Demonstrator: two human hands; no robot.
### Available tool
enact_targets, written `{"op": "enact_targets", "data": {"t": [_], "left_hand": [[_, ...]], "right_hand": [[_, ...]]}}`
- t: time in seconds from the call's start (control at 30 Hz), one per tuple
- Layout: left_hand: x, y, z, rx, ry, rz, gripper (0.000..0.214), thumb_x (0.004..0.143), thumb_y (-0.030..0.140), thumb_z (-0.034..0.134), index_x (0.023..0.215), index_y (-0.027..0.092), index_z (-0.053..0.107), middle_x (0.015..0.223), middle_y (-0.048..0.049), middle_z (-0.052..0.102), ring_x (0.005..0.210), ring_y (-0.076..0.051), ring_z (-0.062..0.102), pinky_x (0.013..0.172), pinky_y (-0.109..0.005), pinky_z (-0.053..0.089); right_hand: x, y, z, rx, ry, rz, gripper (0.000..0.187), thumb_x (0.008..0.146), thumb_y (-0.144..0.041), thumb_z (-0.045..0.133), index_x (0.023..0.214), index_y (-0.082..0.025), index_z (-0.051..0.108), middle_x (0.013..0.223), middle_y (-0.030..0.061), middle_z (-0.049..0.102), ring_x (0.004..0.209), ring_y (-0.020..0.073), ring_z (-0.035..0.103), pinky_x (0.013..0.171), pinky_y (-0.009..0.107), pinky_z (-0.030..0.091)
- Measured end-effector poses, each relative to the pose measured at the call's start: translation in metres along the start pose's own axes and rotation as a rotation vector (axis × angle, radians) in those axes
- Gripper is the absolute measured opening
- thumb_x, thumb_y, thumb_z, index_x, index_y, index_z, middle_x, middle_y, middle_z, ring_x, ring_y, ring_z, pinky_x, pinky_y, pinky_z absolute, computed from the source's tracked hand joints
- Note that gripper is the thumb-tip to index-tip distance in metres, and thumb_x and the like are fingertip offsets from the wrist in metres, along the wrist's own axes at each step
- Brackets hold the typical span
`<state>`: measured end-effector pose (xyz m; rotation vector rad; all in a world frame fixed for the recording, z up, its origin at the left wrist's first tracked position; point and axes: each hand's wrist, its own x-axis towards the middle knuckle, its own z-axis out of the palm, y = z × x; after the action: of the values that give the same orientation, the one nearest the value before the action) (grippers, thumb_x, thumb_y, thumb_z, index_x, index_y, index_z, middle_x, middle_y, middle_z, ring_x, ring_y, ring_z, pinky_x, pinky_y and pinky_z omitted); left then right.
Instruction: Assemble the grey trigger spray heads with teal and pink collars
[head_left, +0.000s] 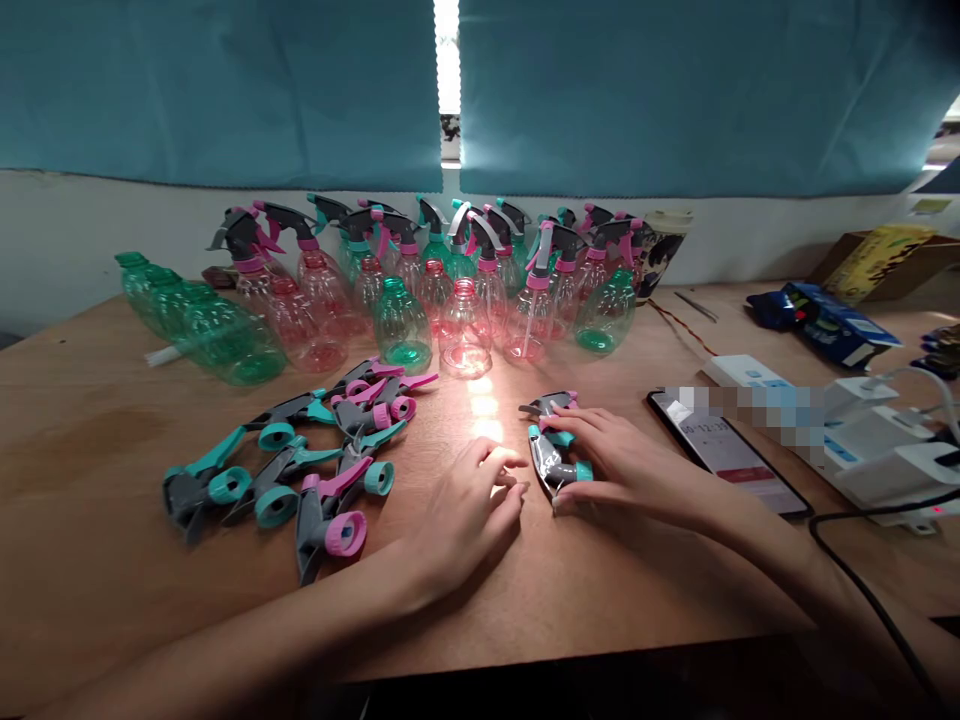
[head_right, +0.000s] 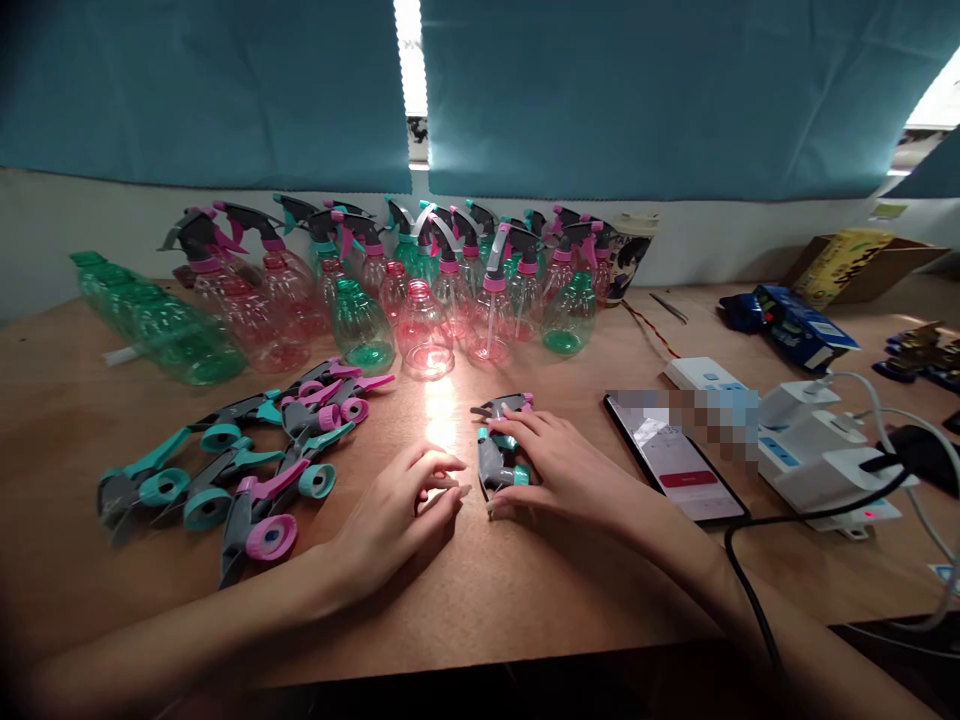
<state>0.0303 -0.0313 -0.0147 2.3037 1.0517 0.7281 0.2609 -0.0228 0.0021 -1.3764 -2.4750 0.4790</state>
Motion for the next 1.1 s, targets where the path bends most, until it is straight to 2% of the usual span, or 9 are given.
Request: {"op": "enact_targets", "data": {"t": [0.1, 0.17, 0.27, 0.37, 0.47, 0.53, 0.67, 0.8, 1.1], "left_hand": [[0.000, -0.002, -0.002, 0.021, 0.045, 0.087, 0.019, 0.086, 0.012, 0.050, 0.103, 0.018, 0.058, 0.106, -0.0070, 0.058, 0.091, -0.018, 0.061, 0.080, -0.031, 0.053], [-0.001, -0.001, -0.002, 0.055, 0.050, 0.183, 0.020, 0.085, 0.012, 0.052, 0.102, 0.019, 0.060, 0.104, -0.0069, 0.060, 0.096, -0.019, 0.059, 0.083, -0.032, 0.051], [0.000, 0.002, -0.004, 0.094, 0.012, 0.295, 0.020, 0.089, 0.014, 0.048, 0.104, 0.019, 0.062, 0.104, -0.0066, 0.064, 0.098, -0.019, 0.058, 0.087, -0.034, 0.047], [-0.002, 0.006, -0.005, 0.128, -0.067, 0.385, 0.029, 0.087, 0.033, 0.055, 0.112, 0.018, 0.061, 0.106, -0.0075, 0.067, 0.100, -0.022, 0.058, 0.089, -0.038, 0.044], [-0.005, 0.008, -0.003, 0.150, -0.123, 0.447, 0.053, 0.079, 0.052, 0.062, 0.118, 0.016, 0.058, 0.112, -0.0103, 0.066, 0.102, -0.026, 0.059, 0.091, -0.041, 0.041], [-0.007, 0.010, 0.000, 0.174, -0.136, 0.431, 0.054, 0.079, 0.053, 0.061, 0.119, 0.016, 0.057, 0.112, -0.0108, 0.066, 0.103, -0.027, 0.058, 0.091, -0.041, 0.039], [-0.006, 0.012, 0.000, 0.222, -0.147, 0.371, 0.032, 0.082, 0.033, 0.057, 0.111, 0.017, 0.057, 0.105, -0.0088, 0.067, 0.100, -0.025, 0.058, 0.094, -0.041, 0.036], [0.000, 0.011, -0.007, 0.305, -0.117, 0.304, 0.021, 0.081, 0.019, 0.052, 0.101, 0.017, 0.059, 0.092, -0.0064, 0.066, 0.091, -0.022, 0.058, 0.100, -0.044, 0.032], [0.006, -0.004, -0.014, 0.489, -0.029, 0.168, 0.018, 0.083, 0.017, 0.053, 0.099, 0.018, 0.060, 0.094, -0.0050, 0.066, 0.093, -0.023, 0.056, 0.105, -0.049, 0.027]], "right_hand": [[0.002, -0.011, -0.004, 0.111, -0.021, -0.103, 0.073, 0.077, -0.055, 0.065, 0.137, -0.020, 0.043, 0.138, 0.0142, 0.050, 0.131, 0.0296, 0.040, 0.105, 0.048, 0.035], [0.005, -0.017, -0.007, 0.225, -0.066, -0.167, 0.072, 0.076, -0.051, 0.069, 0.136, -0.020, 0.044, 0.132, 0.0128, 0.055, 0.124, 0.0277, 0.047, 0.102, 0.044, 0.039], [0.012, -0.020, -0.012, 0.349, -0.117, -0.162, 0.054, 0.083, -0.047, 0.062, 0.130, -0.022, 0.052, 0.121, 0.0081, 0.063, 0.114, 0.0240, 0.057, 0.095, 0.039, 0.046], [0.024, -0.017, -0.011, 0.285, -0.027, -0.158, 0.036, 0.094, -0.042, 0.046, 0.120, -0.024, 0.061, 0.123, 0.0079, 0.062, 0.120, 0.0236, 0.053, 0.100, 0.042, 0.042], [0.036, -0.013, -0.003, 0.182, 0.011, -0.190, 0.036, 0.096, -0.041, 0.039, 0.119, -0.023, 0.062, 0.129, 0.0099, 0.057, 0.124, 0.0237, 0.050, 0.102, 0.043, 0.040], [0.042, -0.010, 0.002, 0.147, -0.010, -0.211, 0.037, 0.096, -0.042, 0.041, 0.119, -0.023, 0.063, 0.128, 0.0106, 0.057, 0.122, 0.0240, 0.051, 0.102, 0.042, 0.040], [0.050, 0.000, 0.008, 0.103, 0.021, -0.164, 0.037, 0.095, -0.043, 0.042, 0.121, -0.024, 0.061, 0.122, 0.0106, 0.060, 0.116, 0.0242, 0.055, 0.098, 0.042, 0.043], [0.052, 0.009, 0.005, 0.043, 0.080, -0.077, 0.040, 0.091, -0.042, 0.050, 0.122, -0.018, 0.058, 0.113, 0.0129, 0.062, 0.106, 0.0250, 0.057, 0.090, 0.040, 0.046], [0.048, 0.026, 0.006, 0.038, 0.238, 0.281, 0.042, 0.076, -0.031, 0.060, 0.114, -0.012, 0.060, 0.105, 0.0132, 0.061, 0.096, 0.0268, 0.058, 0.082, 0.036, 0.044]]}}
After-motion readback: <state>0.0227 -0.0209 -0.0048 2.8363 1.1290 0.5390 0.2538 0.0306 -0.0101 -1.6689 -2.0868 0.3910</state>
